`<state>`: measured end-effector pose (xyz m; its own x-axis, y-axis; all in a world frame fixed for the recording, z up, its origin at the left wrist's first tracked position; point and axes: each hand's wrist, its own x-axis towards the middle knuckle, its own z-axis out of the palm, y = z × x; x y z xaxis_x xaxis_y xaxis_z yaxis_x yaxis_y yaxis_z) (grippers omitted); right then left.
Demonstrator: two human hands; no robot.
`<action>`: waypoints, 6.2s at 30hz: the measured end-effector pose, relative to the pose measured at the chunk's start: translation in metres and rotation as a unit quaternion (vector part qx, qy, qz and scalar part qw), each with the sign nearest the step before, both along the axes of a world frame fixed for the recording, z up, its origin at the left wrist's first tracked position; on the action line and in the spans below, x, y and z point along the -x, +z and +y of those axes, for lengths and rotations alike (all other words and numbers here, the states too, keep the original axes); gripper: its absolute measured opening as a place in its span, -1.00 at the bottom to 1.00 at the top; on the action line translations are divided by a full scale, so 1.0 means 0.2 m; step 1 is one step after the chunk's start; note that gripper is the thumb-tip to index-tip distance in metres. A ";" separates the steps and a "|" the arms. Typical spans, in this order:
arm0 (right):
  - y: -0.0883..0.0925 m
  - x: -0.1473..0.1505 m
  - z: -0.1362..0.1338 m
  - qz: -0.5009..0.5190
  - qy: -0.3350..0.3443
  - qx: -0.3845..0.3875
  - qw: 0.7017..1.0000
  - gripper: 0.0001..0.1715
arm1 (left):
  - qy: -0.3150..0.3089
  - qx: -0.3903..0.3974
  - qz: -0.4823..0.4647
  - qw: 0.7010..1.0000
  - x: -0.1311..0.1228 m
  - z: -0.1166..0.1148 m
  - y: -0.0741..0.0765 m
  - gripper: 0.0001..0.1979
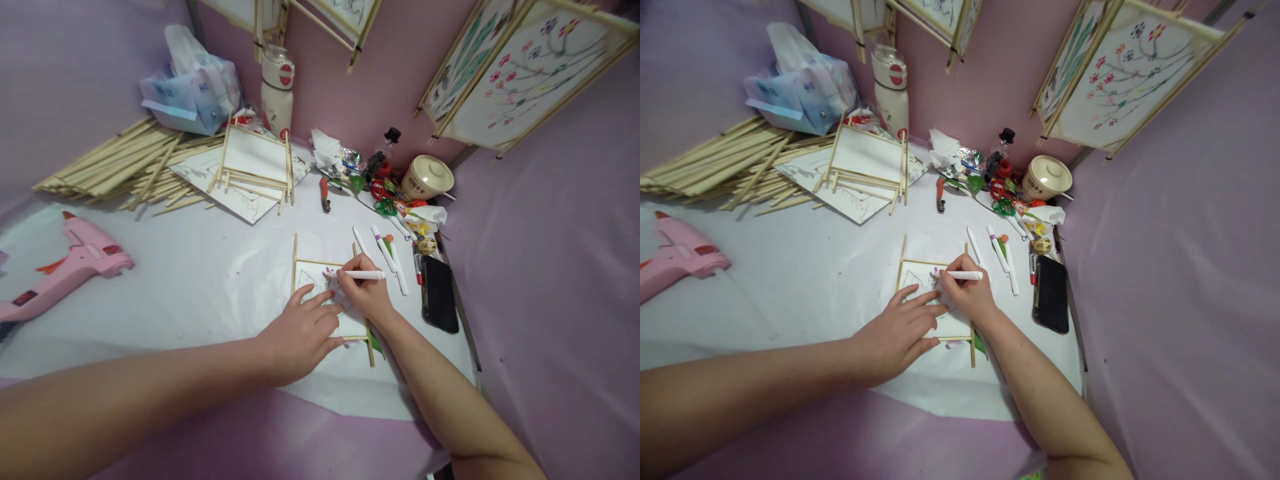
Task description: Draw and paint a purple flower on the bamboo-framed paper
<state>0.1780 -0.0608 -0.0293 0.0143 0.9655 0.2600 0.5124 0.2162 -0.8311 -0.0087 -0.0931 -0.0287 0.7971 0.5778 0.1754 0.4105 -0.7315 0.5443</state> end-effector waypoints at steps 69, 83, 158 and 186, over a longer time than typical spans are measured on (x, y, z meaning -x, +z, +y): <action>0.00 -0.02 0.00 -0.007 -0.035 -0.043 0.998 -0.81 | -0.011 0.000 0.023 1.000 0.01 0.01 0.03 -0.71; 0.00 -0.02 -0.01 -0.004 -0.038 -0.045 0.998 -0.81 | -0.009 0.006 0.019 1.000 0.01 0.01 0.03 -0.71; 0.00 -0.02 -0.01 0.002 -0.035 -0.047 0.998 -0.81 | -0.007 0.001 0.015 1.000 0.01 0.01 0.03 -0.70; 0.01 -0.01 -0.01 -0.005 -0.061 -0.060 0.996 -0.79 | -0.009 0.002 0.016 1.000 0.01 0.01 0.02 -0.71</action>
